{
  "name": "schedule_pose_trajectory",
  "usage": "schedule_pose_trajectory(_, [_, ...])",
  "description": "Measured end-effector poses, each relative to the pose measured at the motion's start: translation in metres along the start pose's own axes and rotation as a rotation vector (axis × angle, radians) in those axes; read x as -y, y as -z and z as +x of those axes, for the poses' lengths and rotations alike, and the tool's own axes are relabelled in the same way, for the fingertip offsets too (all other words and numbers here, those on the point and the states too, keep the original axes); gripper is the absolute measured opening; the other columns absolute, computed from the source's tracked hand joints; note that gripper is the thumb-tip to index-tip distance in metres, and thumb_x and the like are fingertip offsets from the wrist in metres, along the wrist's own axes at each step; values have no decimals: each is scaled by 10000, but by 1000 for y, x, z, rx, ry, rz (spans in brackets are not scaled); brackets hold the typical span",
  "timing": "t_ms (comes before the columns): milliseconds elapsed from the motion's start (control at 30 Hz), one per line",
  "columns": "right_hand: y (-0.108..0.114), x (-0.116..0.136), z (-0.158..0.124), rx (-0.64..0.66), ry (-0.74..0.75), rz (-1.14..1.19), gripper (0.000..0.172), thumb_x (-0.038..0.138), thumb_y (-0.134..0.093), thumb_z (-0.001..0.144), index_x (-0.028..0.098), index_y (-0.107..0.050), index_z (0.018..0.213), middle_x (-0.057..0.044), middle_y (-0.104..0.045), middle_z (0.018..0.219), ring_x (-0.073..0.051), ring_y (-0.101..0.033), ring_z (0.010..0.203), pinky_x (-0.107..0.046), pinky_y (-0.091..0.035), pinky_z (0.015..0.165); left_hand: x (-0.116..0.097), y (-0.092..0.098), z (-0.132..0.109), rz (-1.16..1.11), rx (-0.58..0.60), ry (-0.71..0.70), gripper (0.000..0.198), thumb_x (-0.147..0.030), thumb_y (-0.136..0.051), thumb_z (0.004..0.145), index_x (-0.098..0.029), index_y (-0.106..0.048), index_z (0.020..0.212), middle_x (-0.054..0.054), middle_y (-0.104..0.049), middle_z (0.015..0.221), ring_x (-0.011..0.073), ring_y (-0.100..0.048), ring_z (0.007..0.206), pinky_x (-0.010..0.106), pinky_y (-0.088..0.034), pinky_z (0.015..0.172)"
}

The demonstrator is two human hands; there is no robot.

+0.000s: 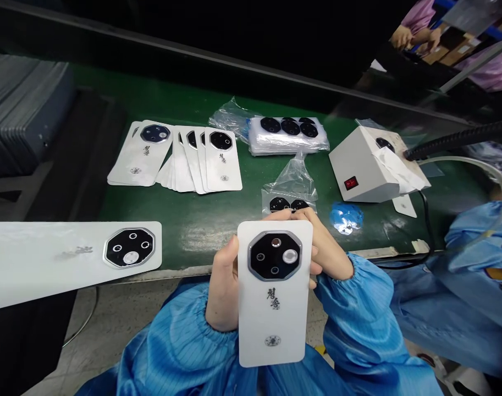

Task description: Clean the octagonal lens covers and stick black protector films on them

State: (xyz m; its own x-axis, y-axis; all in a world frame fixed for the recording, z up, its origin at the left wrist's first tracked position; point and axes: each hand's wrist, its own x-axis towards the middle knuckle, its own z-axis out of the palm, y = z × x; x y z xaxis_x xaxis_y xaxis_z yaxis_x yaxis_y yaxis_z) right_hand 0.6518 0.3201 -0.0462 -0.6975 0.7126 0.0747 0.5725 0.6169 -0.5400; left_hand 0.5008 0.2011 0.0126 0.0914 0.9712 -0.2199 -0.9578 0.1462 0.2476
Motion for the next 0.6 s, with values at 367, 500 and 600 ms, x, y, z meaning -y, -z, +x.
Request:
schedule_pose_trajectory(367, [79, -18, -7, -562, -104, -171, 105, 265, -469, 885, 209, -557, 896, -43, -568, 874, -165, -552, 760, -314, -471, 697, -15, 34, 9, -114, -106, 202, 574, -486, -501, 789, -393, -393, 1346, 88, -696, 1076, 310, -661, 954, 469, -531, 803])
schedule_pose_trajectory(500, [125, -58, 2, -826, -230, -299, 139, 253, -440, 869, 195, -546, 800, -40, -531, 813, -169, -514, 726, -321, -443, 667, -16, 49, 12, -70, 9, 280, 386, -467, -509, 807, -504, -528, 1190, 30, -641, 1183, 306, -578, 1106, 461, -496, 874])
schedule_pose_trajectory(600, [143, -82, 21, -779, -277, -351, 113, 236, -513, 840, 173, -572, 767, -28, -550, 825, -160, -528, 778, -326, -448, 733, -16, 50, 11, 25, 1, 250, 382, -459, -480, 829, -517, -497, 1207, 49, -631, 1196, 317, -556, 1131, 483, -482, 887])
